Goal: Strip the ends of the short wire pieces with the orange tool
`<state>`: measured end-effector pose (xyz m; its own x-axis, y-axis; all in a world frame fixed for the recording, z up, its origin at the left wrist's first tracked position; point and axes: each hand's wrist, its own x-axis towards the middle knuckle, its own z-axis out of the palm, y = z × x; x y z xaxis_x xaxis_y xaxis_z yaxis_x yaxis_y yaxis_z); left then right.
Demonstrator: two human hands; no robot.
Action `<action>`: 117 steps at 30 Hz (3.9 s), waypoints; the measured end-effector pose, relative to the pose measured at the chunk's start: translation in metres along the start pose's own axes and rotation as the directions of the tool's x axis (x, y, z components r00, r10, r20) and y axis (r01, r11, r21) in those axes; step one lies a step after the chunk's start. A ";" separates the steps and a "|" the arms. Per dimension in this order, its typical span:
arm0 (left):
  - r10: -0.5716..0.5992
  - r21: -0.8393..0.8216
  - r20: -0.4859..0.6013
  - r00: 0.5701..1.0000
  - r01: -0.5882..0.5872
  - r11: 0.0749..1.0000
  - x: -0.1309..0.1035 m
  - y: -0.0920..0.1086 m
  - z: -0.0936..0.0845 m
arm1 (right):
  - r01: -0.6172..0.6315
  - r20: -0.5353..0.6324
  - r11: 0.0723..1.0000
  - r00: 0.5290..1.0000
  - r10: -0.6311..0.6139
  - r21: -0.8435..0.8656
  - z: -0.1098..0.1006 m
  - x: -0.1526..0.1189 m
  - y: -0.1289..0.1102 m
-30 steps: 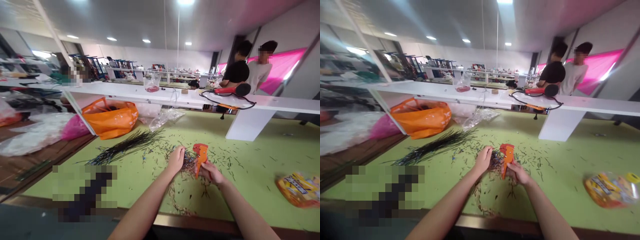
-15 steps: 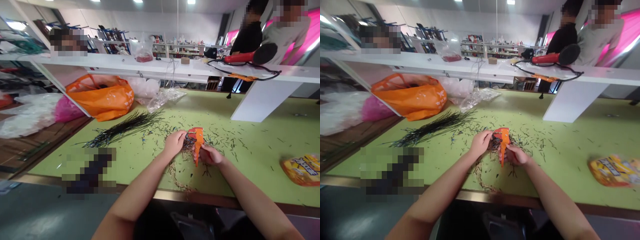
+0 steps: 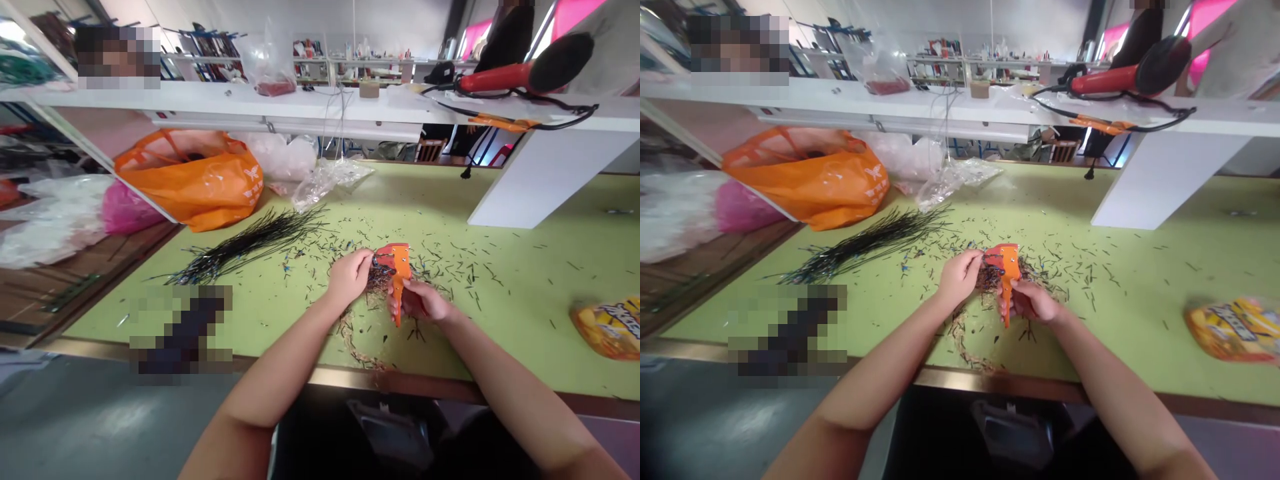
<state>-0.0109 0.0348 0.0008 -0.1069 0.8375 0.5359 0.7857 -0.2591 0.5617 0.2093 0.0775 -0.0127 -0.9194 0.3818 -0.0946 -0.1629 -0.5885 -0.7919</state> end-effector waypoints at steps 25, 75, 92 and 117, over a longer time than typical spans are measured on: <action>-0.017 0.077 0.020 1.000 0.015 0.997 -0.001 0.005 -0.001 | 0.088 -0.158 0.994 0.983 -0.096 -0.056 0.022 0.004 0.008; 0.232 0.140 0.037 0.972 -0.235 0.962 -0.020 0.048 -0.011 | 0.308 -0.466 0.904 0.779 -0.419 -0.297 0.020 0.008 0.040; 0.301 0.171 0.032 0.953 -0.301 0.938 -0.025 0.053 -0.010 | 0.285 -0.503 0.910 0.763 -0.405 -0.301 0.025 0.009 0.041; 0.033 -0.083 0.035 0.999 -0.030 0.996 -0.012 0.034 -0.015 | 0.173 -0.234 0.980 0.953 -0.193 -0.102 0.023 -0.004 -0.008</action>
<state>0.0076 0.0092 0.0228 -0.0593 0.8448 0.5317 0.7355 -0.3232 0.5955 0.2060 0.0645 0.0077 -0.7612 0.6437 -0.0785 -0.2824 -0.4380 -0.8535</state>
